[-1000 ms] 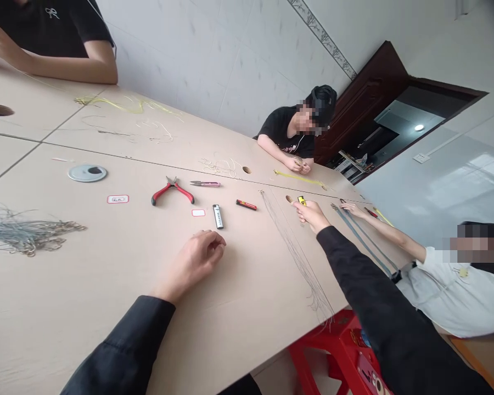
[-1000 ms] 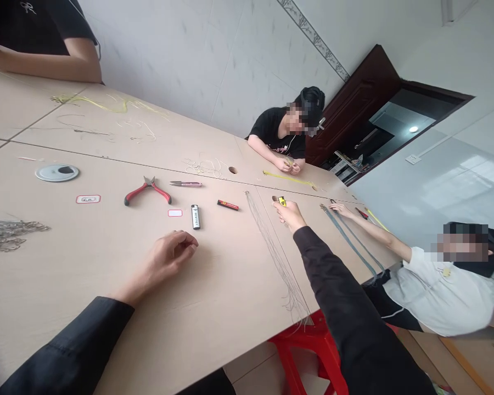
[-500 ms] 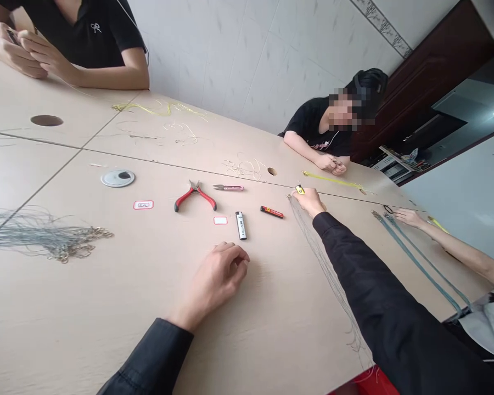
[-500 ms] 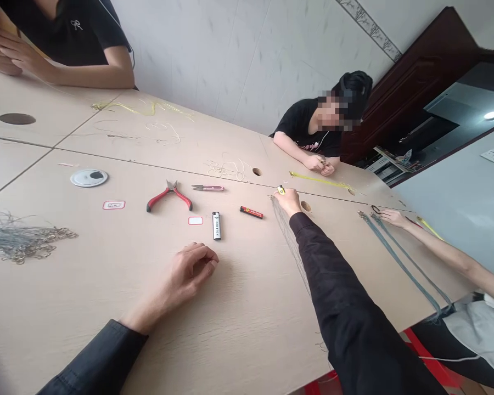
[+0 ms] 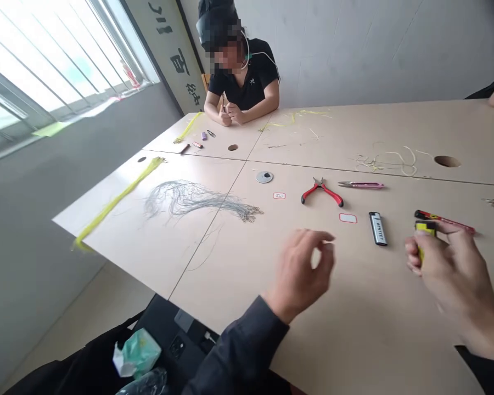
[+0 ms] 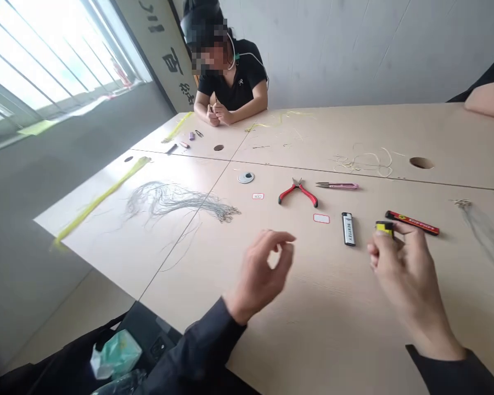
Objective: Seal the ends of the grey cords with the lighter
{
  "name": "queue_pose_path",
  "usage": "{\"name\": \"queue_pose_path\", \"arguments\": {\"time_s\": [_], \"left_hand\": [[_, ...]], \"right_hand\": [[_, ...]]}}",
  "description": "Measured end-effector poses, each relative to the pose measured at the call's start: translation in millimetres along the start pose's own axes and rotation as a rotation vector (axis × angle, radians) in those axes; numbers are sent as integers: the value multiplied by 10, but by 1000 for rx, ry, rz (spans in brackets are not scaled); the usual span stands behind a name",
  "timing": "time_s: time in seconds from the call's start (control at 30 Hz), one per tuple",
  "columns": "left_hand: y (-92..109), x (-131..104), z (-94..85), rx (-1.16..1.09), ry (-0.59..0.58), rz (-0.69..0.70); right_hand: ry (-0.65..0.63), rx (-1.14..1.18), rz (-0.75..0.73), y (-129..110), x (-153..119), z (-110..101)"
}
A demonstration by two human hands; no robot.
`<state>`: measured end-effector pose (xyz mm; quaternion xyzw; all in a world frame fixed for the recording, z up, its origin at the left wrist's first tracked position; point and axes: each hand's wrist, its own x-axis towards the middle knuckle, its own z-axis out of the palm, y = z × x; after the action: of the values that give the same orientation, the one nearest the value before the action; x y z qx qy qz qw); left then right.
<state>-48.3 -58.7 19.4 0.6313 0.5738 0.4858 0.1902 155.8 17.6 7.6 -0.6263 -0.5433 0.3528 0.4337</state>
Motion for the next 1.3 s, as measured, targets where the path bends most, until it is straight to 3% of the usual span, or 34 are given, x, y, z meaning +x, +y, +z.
{"name": "queue_pose_path", "arguments": {"time_s": [0.07, 0.23, 0.3, 0.37, 0.57, 0.87, 1.0, 1.17, 1.3], "left_hand": [[-155, -142, -403, 139, 64, -73], [-601, -470, -1568, 493, 266, -496], [-689, -569, -1881, 606, 318, -560], [-734, -641, -2040, 674, 312, -590], [-845, -681, -1995, 791, 157, -607], [-781, -701, -1846, 816, 110, -578], [-772, -550, -1824, 813, 118, -540], [-905, -311, -1808, 806, 72, -510], [-954, -298, -1830, 803, 59, -516]], "right_hand": [[-45, -41, -16, 48, -173, 65], [-100, -126, -43, 134, -278, 56], [-108, -138, -41, 151, -265, 40], [-108, -137, -45, 164, -254, 32], [-134, -144, -49, 225, -240, 31], [-148, -136, -75, 213, -226, 50], [-148, -131, -85, 251, -211, 65], [-159, -113, -77, 281, -202, 67], [-170, -95, -68, 232, -217, 49]]}}
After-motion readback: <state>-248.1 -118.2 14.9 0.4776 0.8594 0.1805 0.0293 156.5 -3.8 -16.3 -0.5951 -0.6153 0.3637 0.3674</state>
